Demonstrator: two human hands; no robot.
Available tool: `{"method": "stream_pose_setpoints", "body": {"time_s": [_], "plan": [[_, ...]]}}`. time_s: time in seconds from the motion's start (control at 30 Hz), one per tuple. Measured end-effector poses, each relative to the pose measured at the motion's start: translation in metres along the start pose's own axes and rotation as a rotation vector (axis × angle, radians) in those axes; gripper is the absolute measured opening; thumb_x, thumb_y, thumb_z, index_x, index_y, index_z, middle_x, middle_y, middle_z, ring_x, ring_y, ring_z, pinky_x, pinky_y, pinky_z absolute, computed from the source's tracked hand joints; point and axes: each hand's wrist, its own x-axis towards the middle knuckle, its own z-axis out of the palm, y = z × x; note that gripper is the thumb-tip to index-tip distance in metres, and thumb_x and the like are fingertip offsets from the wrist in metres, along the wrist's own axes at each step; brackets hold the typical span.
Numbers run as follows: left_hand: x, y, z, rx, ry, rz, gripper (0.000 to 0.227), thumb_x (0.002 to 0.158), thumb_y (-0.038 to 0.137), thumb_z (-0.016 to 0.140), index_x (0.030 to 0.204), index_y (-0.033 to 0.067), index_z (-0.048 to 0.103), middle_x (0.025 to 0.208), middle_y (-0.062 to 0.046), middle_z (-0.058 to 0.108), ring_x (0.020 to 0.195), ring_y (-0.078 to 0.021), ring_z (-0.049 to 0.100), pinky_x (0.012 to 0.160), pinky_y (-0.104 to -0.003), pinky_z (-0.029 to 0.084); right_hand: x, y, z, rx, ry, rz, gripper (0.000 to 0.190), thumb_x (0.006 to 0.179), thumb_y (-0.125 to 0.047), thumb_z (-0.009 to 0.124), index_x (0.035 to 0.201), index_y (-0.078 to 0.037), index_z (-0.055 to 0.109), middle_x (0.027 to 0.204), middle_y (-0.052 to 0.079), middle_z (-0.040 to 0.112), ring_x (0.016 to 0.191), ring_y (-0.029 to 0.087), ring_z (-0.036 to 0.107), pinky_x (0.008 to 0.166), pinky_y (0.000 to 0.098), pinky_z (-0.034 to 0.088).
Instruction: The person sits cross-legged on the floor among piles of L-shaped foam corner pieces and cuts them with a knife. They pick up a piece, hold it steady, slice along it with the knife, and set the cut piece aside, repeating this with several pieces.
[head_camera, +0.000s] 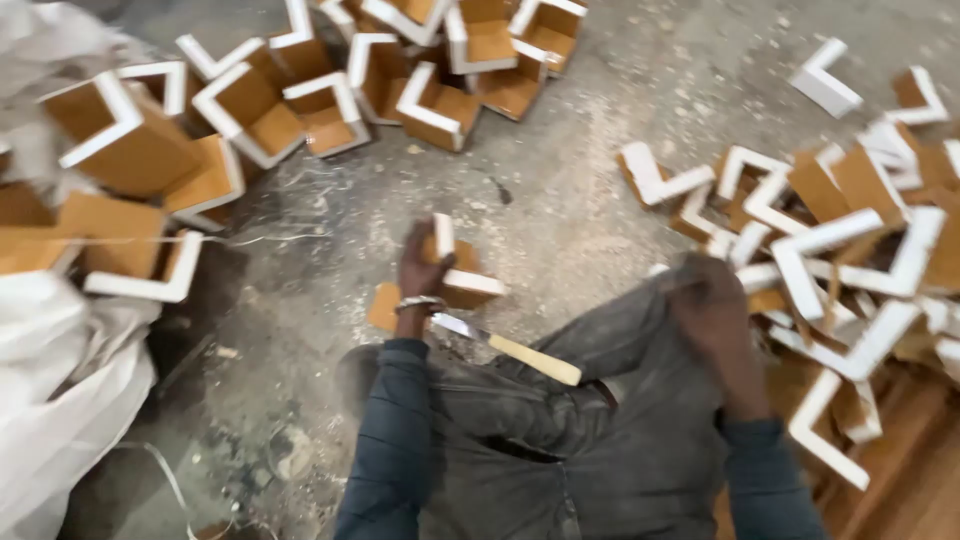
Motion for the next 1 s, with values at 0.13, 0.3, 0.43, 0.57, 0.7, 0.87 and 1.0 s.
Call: {"method": "stream_pose_setpoints", "body": {"time_s": [0.13, 0.3, 0.43, 0.57, 0.7, 0.87, 1.0], "plan": [[-0.022, 0.050, -0.004, -0.318, -0.042, -0.181, 0.070, 0.075, 0.006, 0.083, 0.141, 0.0089, 0.060, 0.147, -0.010, 0.059, 0.136, -0.0246, 0.055, 0.114, -0.037, 0.044, 0.004, -0.121, 0.065, 0.248, -0.488, 0.062, 0.079, 0.071, -0.027, 0.085, 0.141, -0.018, 0.050, 0.122, 0.010, 0.061, 0.091, 0.022, 0.068, 0.071, 0.0399, 0.058], [-0.019, 0.072, -0.014, -0.517, -0.072, -0.387, 0.072, 0.078, 0.007, 0.079, 0.147, 0.0120, 0.057, 0.145, -0.011, 0.061, 0.130, -0.0239, 0.059, 0.106, -0.038, 0.051, -0.007, -0.146, 0.156, 0.518, -0.657, -0.169, 0.067, 0.085, -0.024, 0.080, 0.143, -0.013, 0.049, 0.130, 0.008, 0.060, 0.107, 0.020, 0.066, 0.077, 0.0366, 0.060], [-0.003, 0.005, 0.009, -0.442, 0.104, -0.379, 0.062, 0.087, 0.018, 0.076, 0.145, 0.0085, 0.058, 0.146, -0.014, 0.061, 0.132, -0.0255, 0.059, 0.109, -0.038, 0.049, 0.010, -0.134, 0.191, 0.645, -0.563, -0.167, 0.050, 0.090, -0.023, 0.077, 0.134, -0.007, 0.061, 0.115, 0.011, 0.073, 0.106, 0.021, 0.071, 0.088, 0.0355, 0.059], [0.011, -0.038, 0.037, -0.385, 0.348, -0.398, 0.058, 0.096, 0.034, 0.072, 0.143, 0.0034, 0.059, 0.149, -0.017, 0.059, 0.137, -0.0270, 0.056, 0.114, -0.038, 0.043, 0.083, -0.154, 0.190, 0.444, -0.340, -0.105, 0.048, 0.087, -0.027, 0.078, 0.130, -0.008, 0.064, 0.109, 0.011, 0.075, 0.098, 0.024, 0.074, 0.083, 0.0373, 0.059], [0.010, -0.024, 0.042, -0.302, 0.325, -0.477, 0.061, 0.094, 0.043, 0.073, 0.139, 0.0039, 0.062, 0.145, -0.019, 0.061, 0.135, -0.0298, 0.057, 0.111, -0.040, 0.044, 0.206, -0.212, 0.168, 0.190, -0.078, -0.272, 0.055, 0.085, -0.040, 0.081, 0.130, -0.012, 0.066, 0.110, 0.015, 0.073, 0.099, 0.033, 0.071, 0.082, 0.0439, 0.054], [0.011, -0.019, 0.046, -0.179, 0.306, -0.495, 0.062, 0.086, 0.047, 0.076, 0.131, 0.0051, 0.068, 0.135, -0.020, 0.067, 0.127, -0.0332, 0.063, 0.105, -0.042, 0.049, 0.320, -0.277, 0.149, 0.323, 0.155, -0.506, 0.060, 0.096, -0.032, 0.082, 0.142, -0.005, 0.053, 0.127, 0.022, 0.064, 0.106, 0.033, 0.069, 0.083, 0.0427, 0.059], [0.015, -0.043, 0.065, -0.143, 0.334, -0.423, 0.062, 0.082, 0.049, 0.077, 0.125, 0.0054, 0.071, 0.131, -0.020, 0.068, 0.121, -0.0350, 0.065, 0.102, -0.044, 0.052, 0.276, -0.285, 0.147, 0.397, 0.035, -0.576, 0.046, 0.106, -0.020, 0.077, 0.144, -0.007, 0.054, 0.137, 0.017, 0.065, 0.120, 0.025, 0.068, 0.091, 0.0398, 0.060]]}}
